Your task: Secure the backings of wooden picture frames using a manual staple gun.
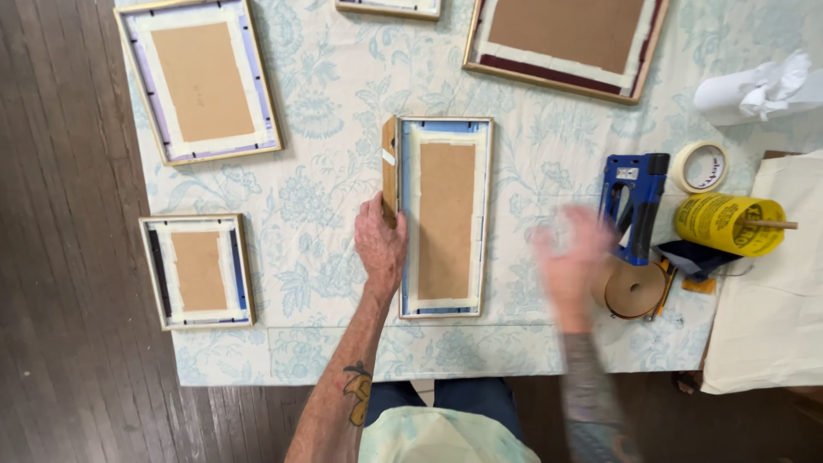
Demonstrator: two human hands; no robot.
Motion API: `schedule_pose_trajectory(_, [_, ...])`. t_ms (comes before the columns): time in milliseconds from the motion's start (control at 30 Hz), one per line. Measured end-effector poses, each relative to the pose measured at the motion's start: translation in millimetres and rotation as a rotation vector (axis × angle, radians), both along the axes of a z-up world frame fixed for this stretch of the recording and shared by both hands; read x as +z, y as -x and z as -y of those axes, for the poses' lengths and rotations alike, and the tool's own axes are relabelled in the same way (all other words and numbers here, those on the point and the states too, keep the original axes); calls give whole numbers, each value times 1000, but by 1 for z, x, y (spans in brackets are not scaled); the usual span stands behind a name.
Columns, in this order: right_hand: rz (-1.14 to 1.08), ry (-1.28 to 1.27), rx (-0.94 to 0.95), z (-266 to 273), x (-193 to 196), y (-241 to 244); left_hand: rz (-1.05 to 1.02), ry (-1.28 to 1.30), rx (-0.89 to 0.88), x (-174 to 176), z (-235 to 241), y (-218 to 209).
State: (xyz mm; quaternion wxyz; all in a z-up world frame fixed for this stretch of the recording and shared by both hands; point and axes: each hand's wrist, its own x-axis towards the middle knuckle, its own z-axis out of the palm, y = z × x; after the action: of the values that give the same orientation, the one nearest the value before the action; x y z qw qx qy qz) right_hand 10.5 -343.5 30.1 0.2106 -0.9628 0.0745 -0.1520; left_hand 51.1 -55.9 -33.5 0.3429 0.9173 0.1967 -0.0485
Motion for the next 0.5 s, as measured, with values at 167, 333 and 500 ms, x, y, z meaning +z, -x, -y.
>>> schedule_pose_trajectory(167, [-334, -54, -277, 86, 65, -47, 3, 103, -89, -5, -7, -19])
schedule_pose_trajectory(333, [-529, -159, -325, 130, 2, -50, 41, 114, -96, -24, -4, -40])
schedule_pose_trajectory(500, [-722, -222, -5, 61, 80, -88, 55, 99, -109, -18, -1, -48])
